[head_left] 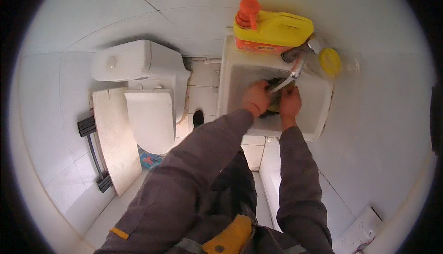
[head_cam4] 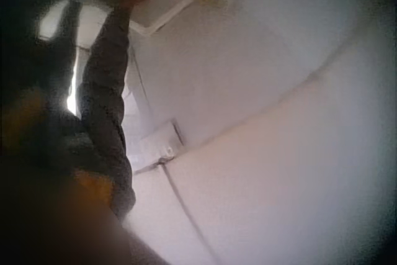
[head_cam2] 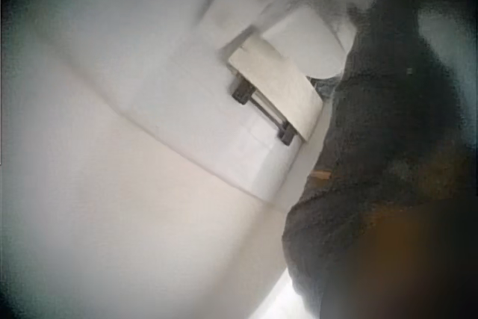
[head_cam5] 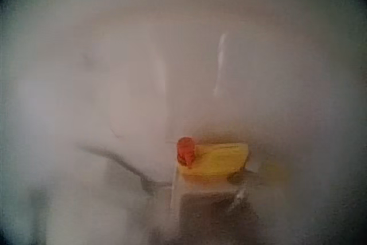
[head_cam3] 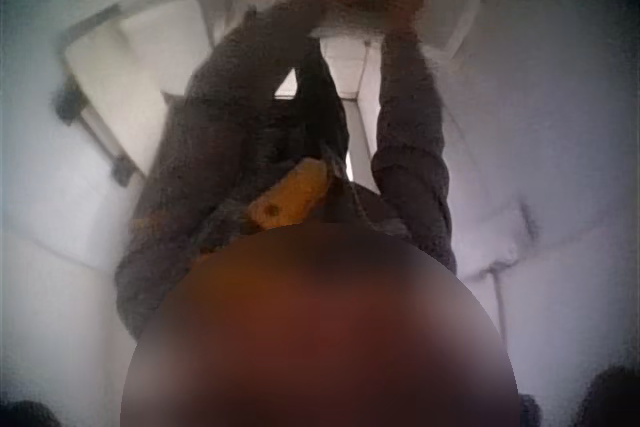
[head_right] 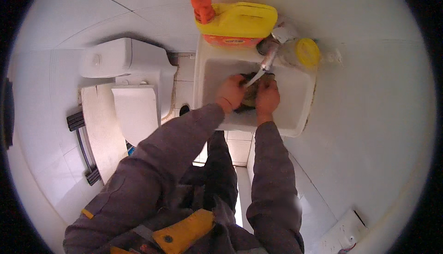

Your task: The person mops the tiled floor of a small bathroom using a pink string mop, covering the area around the toilet and sink. They then wash a yellow cloth in the sink, wring it out, and wipe the toilet tank and lid.

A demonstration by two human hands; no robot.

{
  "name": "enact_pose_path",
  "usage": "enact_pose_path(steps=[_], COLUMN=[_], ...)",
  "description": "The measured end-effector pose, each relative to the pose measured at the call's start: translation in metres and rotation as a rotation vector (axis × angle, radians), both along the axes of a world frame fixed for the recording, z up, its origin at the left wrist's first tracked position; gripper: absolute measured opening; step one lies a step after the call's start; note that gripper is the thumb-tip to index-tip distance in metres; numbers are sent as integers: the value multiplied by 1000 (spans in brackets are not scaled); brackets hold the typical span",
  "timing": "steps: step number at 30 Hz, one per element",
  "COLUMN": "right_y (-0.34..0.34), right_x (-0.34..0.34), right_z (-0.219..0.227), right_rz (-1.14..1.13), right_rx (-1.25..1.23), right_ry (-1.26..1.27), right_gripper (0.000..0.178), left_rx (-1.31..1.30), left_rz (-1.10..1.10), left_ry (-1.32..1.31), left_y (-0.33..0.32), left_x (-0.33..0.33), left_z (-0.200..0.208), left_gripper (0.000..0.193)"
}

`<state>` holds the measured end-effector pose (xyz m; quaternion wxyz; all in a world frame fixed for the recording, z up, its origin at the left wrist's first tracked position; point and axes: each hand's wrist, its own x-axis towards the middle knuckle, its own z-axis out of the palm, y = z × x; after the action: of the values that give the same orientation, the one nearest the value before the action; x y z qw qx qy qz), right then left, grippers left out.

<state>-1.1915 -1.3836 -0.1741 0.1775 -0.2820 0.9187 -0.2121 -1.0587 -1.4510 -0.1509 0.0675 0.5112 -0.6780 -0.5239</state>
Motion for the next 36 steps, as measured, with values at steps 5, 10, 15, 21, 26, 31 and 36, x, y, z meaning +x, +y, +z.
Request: enact_pose_path(steps=[5,10,15,21,26,31,36], right_y=[-4,-29,-22,-24,-8,7,-16], right_x=[15,65,66,-15,-37,3,56], right_z=[-41,-29,21,12,34,-33,-56], right_rz=[28,-331,-429,44,-137,117,-233], right_rx=[-96,-295,-386,-132,-254,-169,-273], right_ry=[-149,-785,-1023,-406,-407,-157,-587], right_gripper=[48,54,58,34,36,54,48], left_rx=[171,569,539,142,-329,150,747], left_rz=[367,593,291,-145,-293,169,481], left_ry=[-26,113,251,66,144,-126,240], left_y=[-11,-8,-26,-23,-46,-8,-14], left_x=[8,2,4,-11,24,9,-4], left_z=[-16,-37,-20,5,9,-12,-38], left_gripper=[49,62,65,36,42,50,58])
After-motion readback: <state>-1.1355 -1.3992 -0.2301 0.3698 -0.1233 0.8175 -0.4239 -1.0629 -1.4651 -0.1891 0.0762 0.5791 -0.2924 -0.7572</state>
